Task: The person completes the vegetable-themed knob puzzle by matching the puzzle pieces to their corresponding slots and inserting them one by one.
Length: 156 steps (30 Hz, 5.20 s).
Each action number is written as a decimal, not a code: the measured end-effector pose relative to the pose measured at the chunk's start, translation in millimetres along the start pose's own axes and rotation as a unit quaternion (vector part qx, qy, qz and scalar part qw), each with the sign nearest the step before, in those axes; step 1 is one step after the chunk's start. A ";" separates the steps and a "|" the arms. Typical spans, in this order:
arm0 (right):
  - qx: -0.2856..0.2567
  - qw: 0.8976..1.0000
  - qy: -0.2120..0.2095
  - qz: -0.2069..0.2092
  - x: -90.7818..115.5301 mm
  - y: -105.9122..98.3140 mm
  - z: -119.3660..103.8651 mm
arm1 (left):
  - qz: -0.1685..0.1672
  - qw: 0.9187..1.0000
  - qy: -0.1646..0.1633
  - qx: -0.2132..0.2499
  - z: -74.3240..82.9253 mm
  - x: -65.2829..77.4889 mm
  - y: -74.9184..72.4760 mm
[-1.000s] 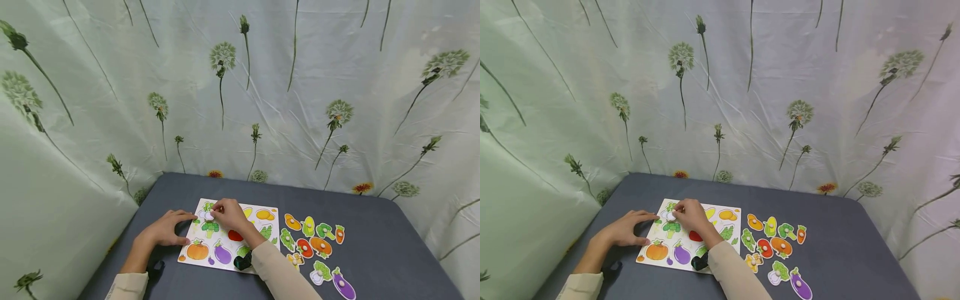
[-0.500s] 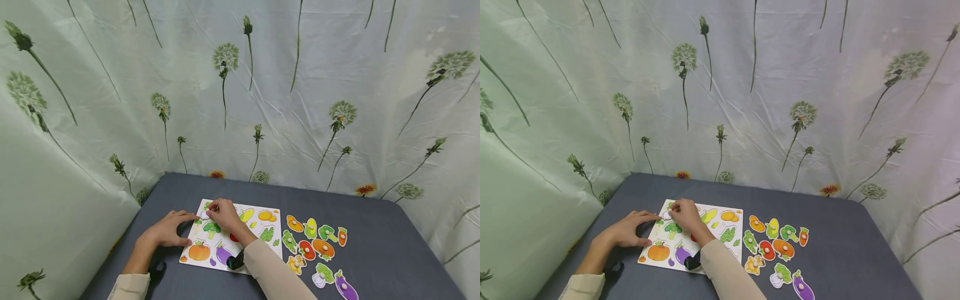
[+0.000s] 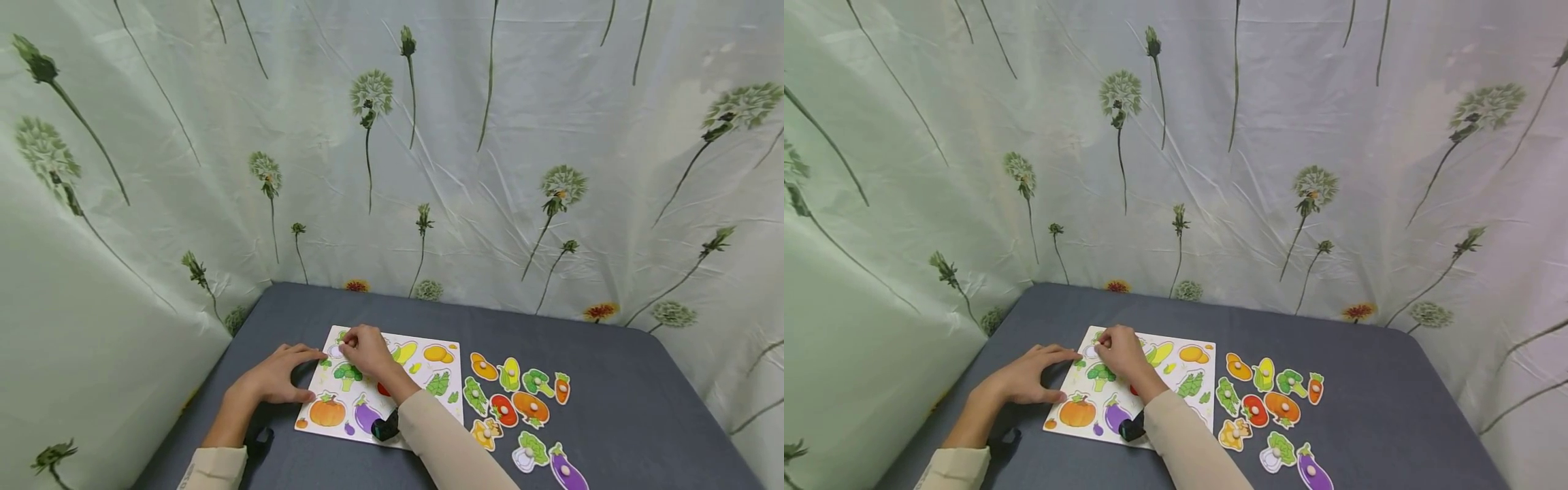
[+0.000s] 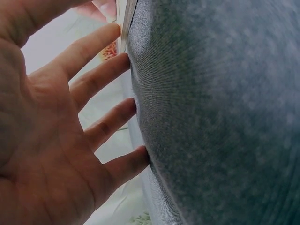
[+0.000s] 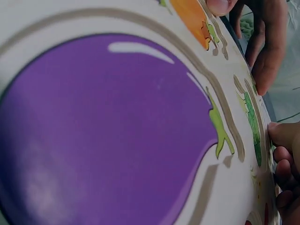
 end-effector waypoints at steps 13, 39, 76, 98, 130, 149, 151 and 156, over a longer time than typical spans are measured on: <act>-0.033 0.999 -0.022 0.008 6.8 -4.5 2.4 | 0.004 1.000 -0.006 -0.007 3.4 -4.1 -0.6; 0.036 0.997 -0.065 -0.008 64.2 -70.1 24.6 | -0.003 1.000 -0.022 -0.008 2.5 -3.3 3.1; 0.111 0.981 0.040 0.155 223.3 -197.8 149.3 | -0.002 1.000 0.004 -0.016 9.5 -1.4 2.8; 0.154 0.966 0.130 0.160 291.4 -231.9 212.6 | -0.019 1.000 -0.012 -0.005 4.4 -4.0 6.4; 0.079 0.970 0.157 0.168 306.7 -223.9 233.5 | -0.022 1.000 -0.021 -0.009 1.4 -6.1 7.2; 0.117 0.958 0.133 0.224 299.3 -240.1 210.0 | -0.024 0.999 -0.020 -0.004 3.7 -5.0 6.1; 0.115 0.960 0.133 0.220 294.8 -240.8 206.2 | -0.024 0.999 -0.021 -0.004 3.5 -4.7 6.2; 0.104 0.963 0.136 0.206 282.3 -238.6 197.9 | -0.026 0.999 -0.021 -0.008 2.2 -5.4 7.5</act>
Point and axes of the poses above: each hand's wrist, its own x-axis away from the middle knuckle, its own y-axis out of the palm, z = x × y, the point moved 7 cm from there along -x, towards the middle knuckle, and after that the axes turned 11 degrees about -z, right-handed, at the moved point
